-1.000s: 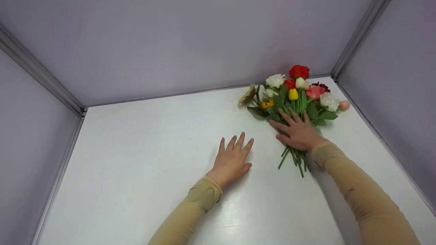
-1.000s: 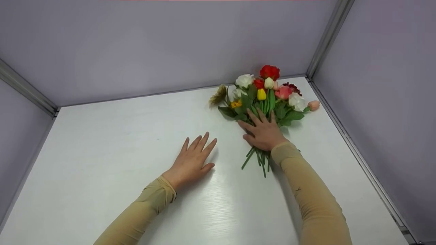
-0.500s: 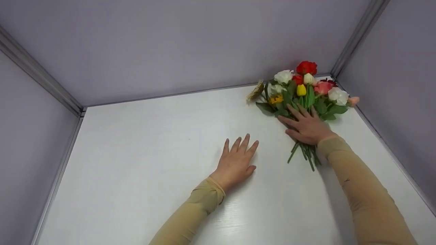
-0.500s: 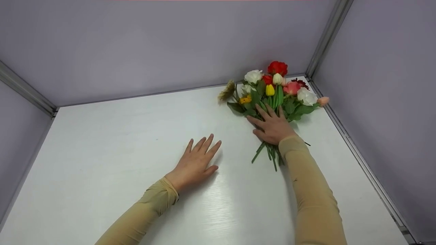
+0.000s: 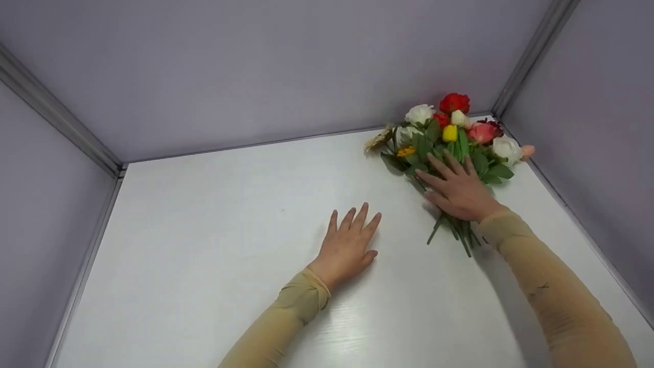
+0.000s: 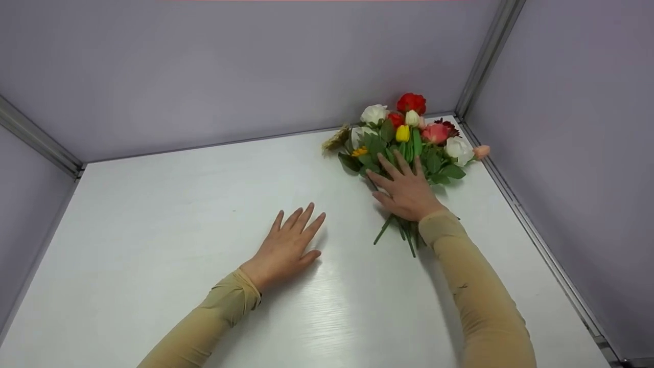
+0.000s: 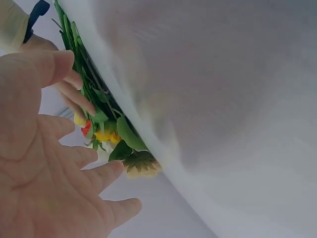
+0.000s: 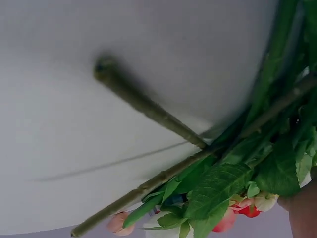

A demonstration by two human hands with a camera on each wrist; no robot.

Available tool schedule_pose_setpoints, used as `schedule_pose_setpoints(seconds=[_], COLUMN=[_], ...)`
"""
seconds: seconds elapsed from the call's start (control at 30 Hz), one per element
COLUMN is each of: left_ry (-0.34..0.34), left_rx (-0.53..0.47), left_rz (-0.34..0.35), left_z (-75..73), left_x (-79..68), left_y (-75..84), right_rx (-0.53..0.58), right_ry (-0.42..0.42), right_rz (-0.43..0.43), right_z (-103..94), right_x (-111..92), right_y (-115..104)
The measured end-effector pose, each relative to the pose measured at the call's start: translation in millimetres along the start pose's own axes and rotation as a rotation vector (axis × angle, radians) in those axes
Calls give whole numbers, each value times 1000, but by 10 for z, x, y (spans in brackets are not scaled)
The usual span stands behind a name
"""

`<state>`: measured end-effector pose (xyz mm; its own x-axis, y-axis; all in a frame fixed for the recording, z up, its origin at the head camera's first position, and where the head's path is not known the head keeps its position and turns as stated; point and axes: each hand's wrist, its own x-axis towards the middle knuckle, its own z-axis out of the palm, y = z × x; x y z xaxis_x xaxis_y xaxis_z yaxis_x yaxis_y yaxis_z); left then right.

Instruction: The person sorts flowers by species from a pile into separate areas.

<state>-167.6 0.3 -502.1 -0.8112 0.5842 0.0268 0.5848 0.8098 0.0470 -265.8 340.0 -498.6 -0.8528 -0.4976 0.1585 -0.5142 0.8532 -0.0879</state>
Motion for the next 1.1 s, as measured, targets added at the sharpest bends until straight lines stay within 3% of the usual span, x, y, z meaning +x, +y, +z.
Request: schedule_pose_setpoints(seconds=[0.13, 0.23, 0.37, 0.47, 0.67, 0.83, 1.1], left_ry=[38, 59, 57, 32, 2, 7, 20], left_rx=[10, 24, 33, 33, 45, 61, 71], left_rz=[-3, -23, -18, 24, 141, 200, 228], left_z=[-28, -38, -50, -54, -31, 4, 39], left_x=[-73, -153, -220, -208, -44, 74, 97], left_y=[-117, -249, -353, -306, 66, 350, 473], right_rx=[50, 185, 388, 460, 491, 550, 673], right_ry=[196, 285, 183, 83, 37, 21, 22], right_rz=[89, 245, 451, 545, 651, 755, 821], right_z=[-292, -490, -591, -572, -447, -370, -335], right_x=[-110, -188, -295, -338, -213, -75, -54], right_y=[-12, 21, 71, 93, 137, 199, 254])
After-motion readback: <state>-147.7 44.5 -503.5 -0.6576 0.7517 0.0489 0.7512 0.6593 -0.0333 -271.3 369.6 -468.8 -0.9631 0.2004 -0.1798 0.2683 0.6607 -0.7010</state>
